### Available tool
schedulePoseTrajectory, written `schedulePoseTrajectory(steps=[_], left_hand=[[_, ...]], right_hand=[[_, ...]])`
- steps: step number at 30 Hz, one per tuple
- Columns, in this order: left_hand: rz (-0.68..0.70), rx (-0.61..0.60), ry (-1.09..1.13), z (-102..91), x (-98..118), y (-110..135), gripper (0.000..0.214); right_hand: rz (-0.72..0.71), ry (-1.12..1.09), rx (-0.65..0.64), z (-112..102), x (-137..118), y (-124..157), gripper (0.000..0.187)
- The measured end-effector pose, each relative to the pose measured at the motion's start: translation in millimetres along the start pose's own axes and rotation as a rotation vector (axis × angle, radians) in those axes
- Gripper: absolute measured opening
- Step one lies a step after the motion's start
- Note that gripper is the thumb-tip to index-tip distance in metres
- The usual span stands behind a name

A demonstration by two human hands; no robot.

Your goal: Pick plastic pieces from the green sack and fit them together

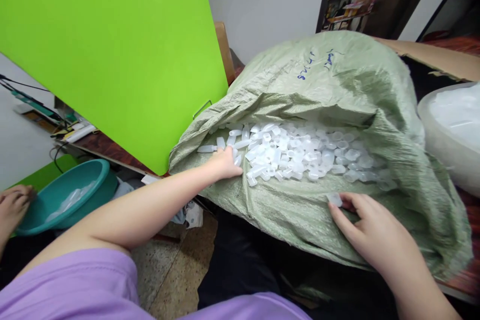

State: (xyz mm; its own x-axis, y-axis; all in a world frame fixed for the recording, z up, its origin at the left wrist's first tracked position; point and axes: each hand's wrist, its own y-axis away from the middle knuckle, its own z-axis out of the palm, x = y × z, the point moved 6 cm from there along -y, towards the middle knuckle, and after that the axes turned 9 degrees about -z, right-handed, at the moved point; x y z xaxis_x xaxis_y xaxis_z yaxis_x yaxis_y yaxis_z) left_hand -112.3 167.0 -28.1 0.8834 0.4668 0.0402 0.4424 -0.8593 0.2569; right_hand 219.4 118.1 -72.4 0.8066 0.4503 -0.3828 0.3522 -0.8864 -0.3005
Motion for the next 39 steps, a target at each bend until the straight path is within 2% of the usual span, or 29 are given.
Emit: schedulePoseTrajectory(steps=[3, 6, 11, 13, 17, 21, 27, 31, 36, 39], left_hand=[[0.043, 0.093, 0.069, 4.1, -6.3, 11.4, 0.085], [0.019, 0.163, 0.123, 5.5, -14.6, 18.5, 0.09], [-0.081, 0.11, 0.23, 13.2, -33.2, 23.2, 0.081], [-0.102, 0.134, 0.257, 15.0, -39.3, 27.8, 0.077], [-0.111, 0.32, 0.233, 14.9, -44.5, 41.3, 0.072], [-0.054, 0.508, 0.255, 15.1, -44.7, 50.7, 0.068], [0.058, 0.65, 0.288, 17.8, -46.4, 57.8, 0.058], [0.048, 0.621, 0.289, 15.4, -48.9, 60.2, 0.059], [0.002, 0.382, 0.299, 12.8, -59.0, 52.0, 0.067], [-0.004, 0.333, 0.263, 13.5, -63.4, 53.6, 0.067]], right_hand=[[0.002, -0.013, 0.046, -2.7, -1.4, 2.6, 0.037], [0.019, -0.041, 0.122, -7.6, -2.8, 6.6, 0.037], [0.052, -0.067, 0.196, -12.8, -2.8, 12.0, 0.037], [0.063, -0.073, 0.203, -13.6, -2.2, 12.6, 0.036], [0.065, -0.092, 0.184, -13.3, -1.8, 11.2, 0.036], [0.055, -0.08, 0.178, -14.2, -2.0, 10.6, 0.036], [0.11, -0.091, 0.168, -13.9, 0.2, 12.9, 0.036], [0.133, -0.081, 0.177, -15.1, -0.9, 13.1, 0.035], [0.143, -0.089, 0.177, -15.7, -3.8, 11.4, 0.036], [0.152, -0.087, 0.173, -14.6, -3.3, 11.0, 0.036]])
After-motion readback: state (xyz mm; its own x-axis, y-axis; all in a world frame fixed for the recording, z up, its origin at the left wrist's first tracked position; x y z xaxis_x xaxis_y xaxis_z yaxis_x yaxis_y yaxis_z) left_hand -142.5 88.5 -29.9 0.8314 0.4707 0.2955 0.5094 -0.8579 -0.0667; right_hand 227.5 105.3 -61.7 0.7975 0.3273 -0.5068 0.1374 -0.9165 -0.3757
